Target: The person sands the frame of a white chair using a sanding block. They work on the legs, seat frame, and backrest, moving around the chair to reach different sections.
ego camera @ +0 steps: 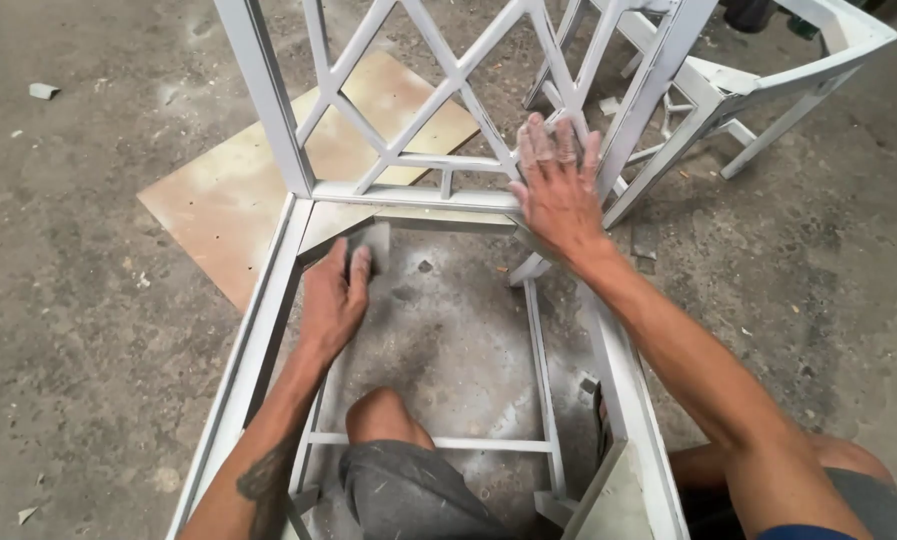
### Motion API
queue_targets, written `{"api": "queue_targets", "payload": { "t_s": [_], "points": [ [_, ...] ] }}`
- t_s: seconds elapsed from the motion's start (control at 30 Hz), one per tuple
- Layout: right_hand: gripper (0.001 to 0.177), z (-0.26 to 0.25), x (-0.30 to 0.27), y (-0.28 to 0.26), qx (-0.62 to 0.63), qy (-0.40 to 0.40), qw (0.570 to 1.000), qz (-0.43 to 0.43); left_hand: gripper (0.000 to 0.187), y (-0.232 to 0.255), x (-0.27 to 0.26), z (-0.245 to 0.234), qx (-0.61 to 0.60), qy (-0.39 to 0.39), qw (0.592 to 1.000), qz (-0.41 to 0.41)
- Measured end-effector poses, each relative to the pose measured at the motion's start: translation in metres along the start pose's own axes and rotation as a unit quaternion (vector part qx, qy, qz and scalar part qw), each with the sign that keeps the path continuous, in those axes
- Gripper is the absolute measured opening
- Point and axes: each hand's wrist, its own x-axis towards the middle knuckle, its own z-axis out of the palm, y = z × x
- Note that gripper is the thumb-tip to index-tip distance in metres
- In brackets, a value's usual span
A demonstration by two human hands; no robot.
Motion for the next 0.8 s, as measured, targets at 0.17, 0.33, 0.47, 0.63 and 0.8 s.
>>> {"api": "queue_targets", "payload": {
  "t_s": [0.17,0.33,0.47,0.63,0.8],
  "points": [
    [0.067,0.016,-0.028,-0.043,-0.045,-0.056,0.996,-0.053,0.035,-0.031,-0.014,0.018,0.073,-0.041,0.995,0.051],
    [0.054,-0.009,-0.061,-0.081,0.130,-0.150,0.980,-0.003,0.035,-0.008,-0.019,0.024,-0.033,-0.019,0.998,0.043],
    [0.064,-0.083,-0.077,-0.138,0.448,-0.240,0.860,0.045,0.035,0.015,-0.036,0.039,-0.095,-0.016,0.995,0.014],
    [0.073,-0.085,-0.077,-0.144,0.496,-0.248,0.826,0.100,0.076,0.054,-0.044,0.007,-0.204,-0.256,0.944,-0.029],
    [0.050,-0.081,-0.061,-0.128,0.522,-0.204,0.805,0.196,0.072,0.011,-0.021,0.006,-0.127,-0.207,0.970,-0.025]
  ]
}}
